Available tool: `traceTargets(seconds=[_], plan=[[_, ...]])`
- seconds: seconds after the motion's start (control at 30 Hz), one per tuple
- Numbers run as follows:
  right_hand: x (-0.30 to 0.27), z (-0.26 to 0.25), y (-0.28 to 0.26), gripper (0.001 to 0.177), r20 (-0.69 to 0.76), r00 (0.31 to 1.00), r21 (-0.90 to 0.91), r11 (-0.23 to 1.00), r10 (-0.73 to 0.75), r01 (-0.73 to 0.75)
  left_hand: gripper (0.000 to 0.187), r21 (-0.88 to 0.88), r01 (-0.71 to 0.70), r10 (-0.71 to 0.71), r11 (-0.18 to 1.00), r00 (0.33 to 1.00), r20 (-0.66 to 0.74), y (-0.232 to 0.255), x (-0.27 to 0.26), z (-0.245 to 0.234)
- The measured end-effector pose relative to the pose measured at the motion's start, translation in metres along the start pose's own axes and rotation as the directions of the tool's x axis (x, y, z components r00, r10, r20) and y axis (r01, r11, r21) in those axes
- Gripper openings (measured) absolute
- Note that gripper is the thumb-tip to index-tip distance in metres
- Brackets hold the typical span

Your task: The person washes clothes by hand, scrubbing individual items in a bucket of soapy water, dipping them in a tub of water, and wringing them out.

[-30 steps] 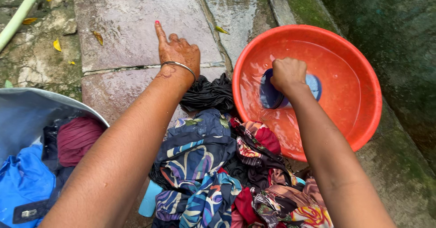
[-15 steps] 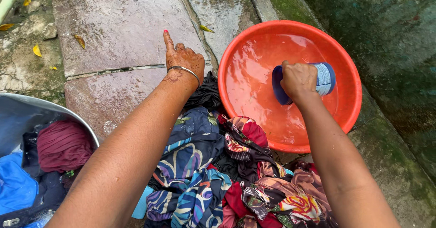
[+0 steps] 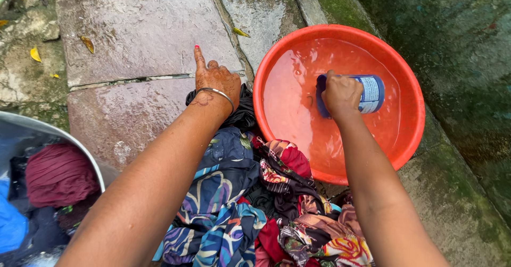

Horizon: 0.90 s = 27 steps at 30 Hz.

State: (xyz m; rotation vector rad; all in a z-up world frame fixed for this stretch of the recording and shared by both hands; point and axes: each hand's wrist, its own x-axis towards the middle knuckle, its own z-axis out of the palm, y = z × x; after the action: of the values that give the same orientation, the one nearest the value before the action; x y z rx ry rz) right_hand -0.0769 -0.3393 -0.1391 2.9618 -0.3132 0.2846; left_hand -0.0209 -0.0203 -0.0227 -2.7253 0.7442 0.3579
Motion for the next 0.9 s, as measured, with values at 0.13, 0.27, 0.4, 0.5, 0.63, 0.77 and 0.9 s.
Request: traceTargets(seconds=[0.13,0.27,0.4,0.5,0.63,0.77,0.9], plan=[[0.017,0.011,0.006,0.023,0.033,0.994,0.048,0.993,0.108,-0.109,0.037,-0.012,0.000,0.000,1.000,1.000,0.010,-0.002,0.003,0.012],[0.022,0.013,0.016,0.028,0.001,0.976,0.158,0.963,0.219,-0.216,0.037,0.006,0.008,-0.008,1.000,1.000,0.014,-0.008,0.008,0.025],[0.029,-0.001,0.039,0.037,-0.023,0.962,0.252,0.933,0.272,-0.258,0.037,0.002,0.047,-0.047,0.999,0.998,0.042,-0.015,0.012,0.027],[0.027,-0.013,0.062,0.038,-0.067,0.952,0.315,0.912,0.297,-0.263,0.038,0.026,0.043,-0.045,0.999,0.997,0.069,-0.018,0.016,0.024],[0.013,-0.020,0.090,0.041,0.000,0.907,0.476,0.798,0.420,-0.370,0.038,0.027,0.033,-0.034,0.999,0.998,0.054,-0.015,0.019,0.021],[-0.010,-0.024,0.105,0.043,0.001,0.864,0.691,0.624,0.503,-0.364,0.037,0.025,0.021,-0.023,0.999,0.996,0.087,-0.007,0.019,0.008],[-0.029,-0.033,0.108,0.044,0.095,0.859,0.919,0.288,0.503,-0.270,0.035,0.025,0.000,-0.001,1.000,0.999,0.053,0.005,0.021,-0.014]])
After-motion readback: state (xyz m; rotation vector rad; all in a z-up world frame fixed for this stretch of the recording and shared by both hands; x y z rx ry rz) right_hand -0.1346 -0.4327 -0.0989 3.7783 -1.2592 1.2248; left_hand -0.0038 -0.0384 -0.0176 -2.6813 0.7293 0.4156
